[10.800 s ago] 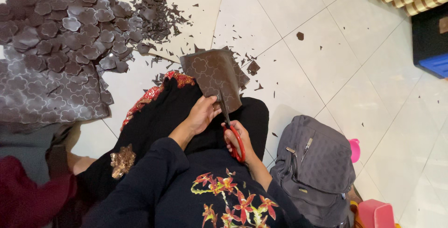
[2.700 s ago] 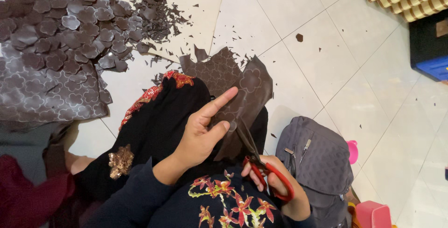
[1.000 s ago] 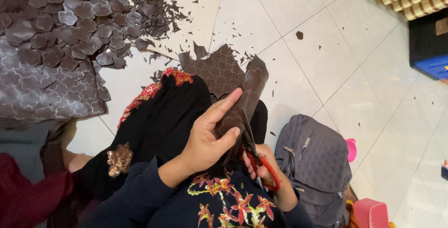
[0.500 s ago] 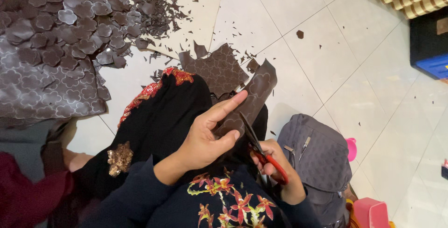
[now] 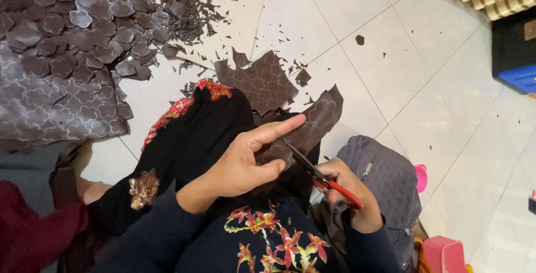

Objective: The person sits on the floor and uses red-handled scissors to cut a brown patterned fabric into small flower-shaped pieces. The cut pieces are placed in a growing pile to the left, while scraps accumulate on the floor.

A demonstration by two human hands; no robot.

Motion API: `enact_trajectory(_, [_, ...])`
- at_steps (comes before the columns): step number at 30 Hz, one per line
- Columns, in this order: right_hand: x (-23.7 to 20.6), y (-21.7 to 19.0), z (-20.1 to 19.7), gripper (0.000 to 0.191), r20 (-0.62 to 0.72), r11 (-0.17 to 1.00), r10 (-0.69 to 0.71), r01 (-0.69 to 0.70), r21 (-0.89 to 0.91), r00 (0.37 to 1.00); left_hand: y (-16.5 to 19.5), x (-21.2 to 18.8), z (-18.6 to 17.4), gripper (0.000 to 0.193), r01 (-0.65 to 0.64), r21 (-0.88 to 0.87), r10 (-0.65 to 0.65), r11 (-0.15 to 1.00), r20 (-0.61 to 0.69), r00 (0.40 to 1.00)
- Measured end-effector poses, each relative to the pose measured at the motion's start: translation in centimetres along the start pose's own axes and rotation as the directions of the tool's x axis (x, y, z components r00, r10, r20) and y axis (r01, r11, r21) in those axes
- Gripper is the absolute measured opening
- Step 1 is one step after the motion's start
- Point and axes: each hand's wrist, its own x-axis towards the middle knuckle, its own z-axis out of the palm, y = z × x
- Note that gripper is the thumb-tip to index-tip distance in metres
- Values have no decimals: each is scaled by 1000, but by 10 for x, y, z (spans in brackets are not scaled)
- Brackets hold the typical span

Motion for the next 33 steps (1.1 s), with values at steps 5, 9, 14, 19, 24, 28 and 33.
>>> enact_trajectory(5, [-1,2,1,87,-12,1000,17,-17,19,1000,2,2,-3,72,-42,51,40,998,37,999])
enact_trajectory(9, [-4,11,1,86,-5,1000,25,-25,18,1000,1,4,-9,74,4,82,-9,997,61,998])
enact_trajectory(14, [-1,27,20,81,-108,996,-83,77,-52,991,-8,11,-11,74,-93,-51,93,994,-14,996])
enact_trajectory(19, [1,44,73,79,-404,972,153,-62,229,902,-34,19,10,67,-151,-122,99,981,-354,930])
enact_trajectory(24, [5,48,86,79,-381,950,121,4,312,917,-42,16,7,55,-103,-20,84,995,-434,897])
enact_trajectory(28, [8,43,76,79,-330,971,59,23,239,942,-32,17,-2,58,-49,38,60,998,-408,911])
enact_trajectory(33, [8,34,64,81,-294,989,48,-4,146,955,-10,15,-6,70,67,244,33,967,-383,923])
